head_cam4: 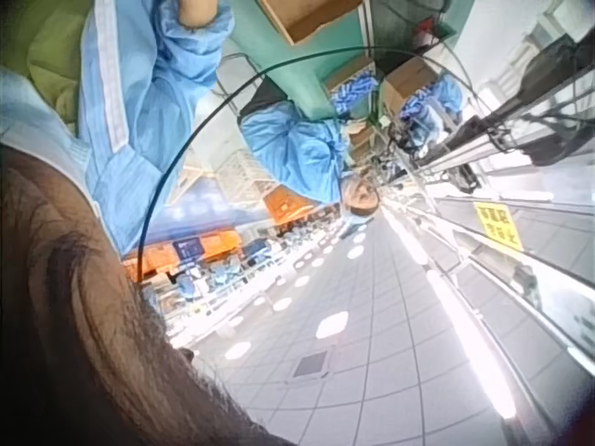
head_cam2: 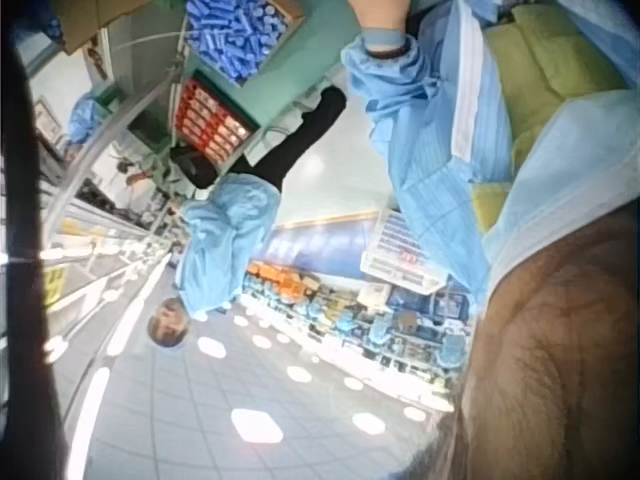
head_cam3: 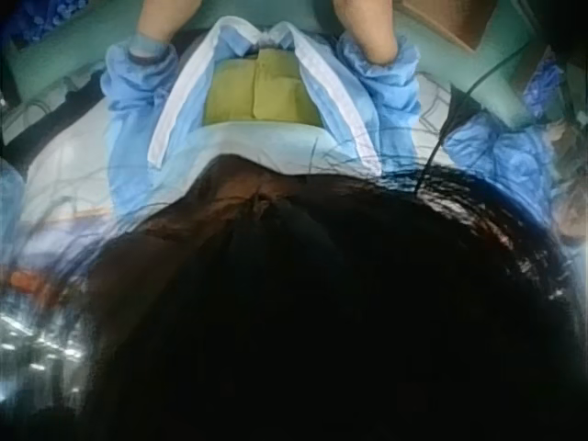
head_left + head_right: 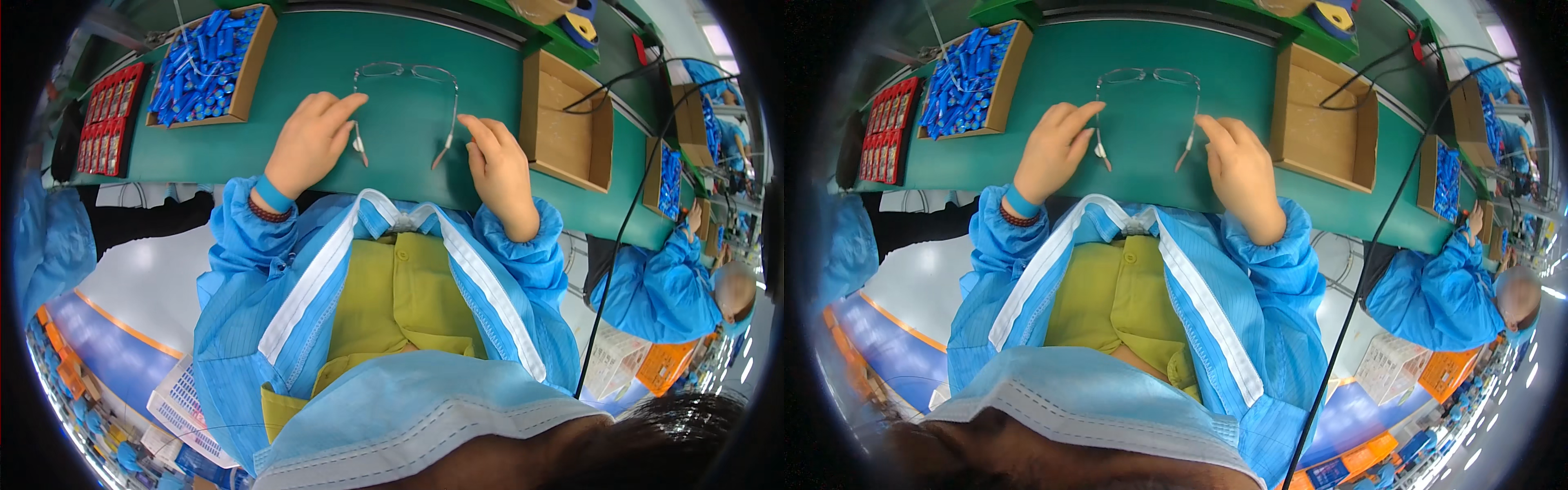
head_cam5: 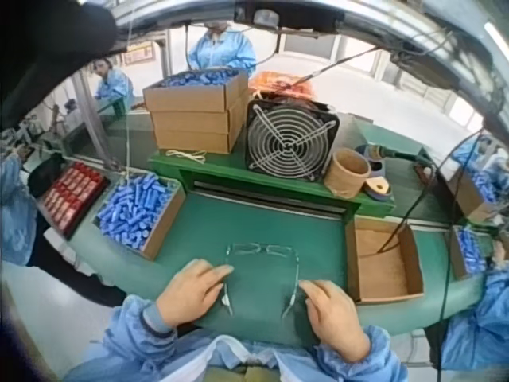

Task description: The person puts on safety glasses, places a tray of circuit boards on the workbench, and solders components onto the circuit boards using a soldering iron and solder wire.

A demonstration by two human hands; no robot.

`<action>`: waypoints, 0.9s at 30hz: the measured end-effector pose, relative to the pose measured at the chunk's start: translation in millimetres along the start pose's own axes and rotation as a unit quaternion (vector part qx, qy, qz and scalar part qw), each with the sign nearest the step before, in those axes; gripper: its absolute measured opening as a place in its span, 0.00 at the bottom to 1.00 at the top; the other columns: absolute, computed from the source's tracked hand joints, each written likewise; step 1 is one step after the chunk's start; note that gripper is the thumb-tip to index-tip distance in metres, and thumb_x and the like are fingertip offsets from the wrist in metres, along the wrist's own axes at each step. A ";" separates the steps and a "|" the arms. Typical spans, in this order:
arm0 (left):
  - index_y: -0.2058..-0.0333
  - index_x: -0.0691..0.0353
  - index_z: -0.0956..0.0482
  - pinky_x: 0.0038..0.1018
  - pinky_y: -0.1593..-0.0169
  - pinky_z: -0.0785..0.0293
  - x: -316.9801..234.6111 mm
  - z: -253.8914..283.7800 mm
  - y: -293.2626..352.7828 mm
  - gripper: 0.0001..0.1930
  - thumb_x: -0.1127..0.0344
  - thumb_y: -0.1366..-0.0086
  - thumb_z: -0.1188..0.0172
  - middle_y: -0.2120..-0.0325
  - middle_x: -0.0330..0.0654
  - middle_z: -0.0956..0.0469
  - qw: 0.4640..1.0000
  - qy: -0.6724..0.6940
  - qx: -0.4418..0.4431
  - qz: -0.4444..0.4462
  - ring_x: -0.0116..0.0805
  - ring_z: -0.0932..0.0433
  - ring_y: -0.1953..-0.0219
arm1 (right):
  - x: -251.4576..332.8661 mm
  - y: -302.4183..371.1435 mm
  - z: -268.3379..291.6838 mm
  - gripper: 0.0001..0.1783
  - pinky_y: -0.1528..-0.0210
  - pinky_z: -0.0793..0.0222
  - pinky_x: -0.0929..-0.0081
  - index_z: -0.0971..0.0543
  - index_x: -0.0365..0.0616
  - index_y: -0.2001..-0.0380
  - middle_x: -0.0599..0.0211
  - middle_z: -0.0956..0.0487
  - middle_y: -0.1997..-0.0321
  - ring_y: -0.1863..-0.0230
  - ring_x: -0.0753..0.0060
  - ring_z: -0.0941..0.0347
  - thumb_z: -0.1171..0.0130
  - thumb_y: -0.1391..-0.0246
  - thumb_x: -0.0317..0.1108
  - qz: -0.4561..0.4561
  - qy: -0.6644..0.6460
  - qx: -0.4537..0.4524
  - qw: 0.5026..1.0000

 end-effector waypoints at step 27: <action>0.63 0.64 0.25 0.37 0.62 0.27 -28.5 78.0 6.3 0.05 0.73 0.38 0.45 0.69 0.46 0.25 0.984 0.077 -0.134 -0.088 0.48 0.25 0.65 | 51.6 -41.1 5.0 0.04 0.73 0.35 0.72 0.21 0.41 0.67 0.60 0.25 0.73 0.75 0.65 0.30 0.43 0.46 0.24 0.076 -0.085 -0.067 0.991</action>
Point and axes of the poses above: each hand's wrist, its own y-axis away from the middle knuckle, its own z-axis out of the back of the hand, x = y × z, the point moved 3 cm from there along -y, towards the middle knuckle
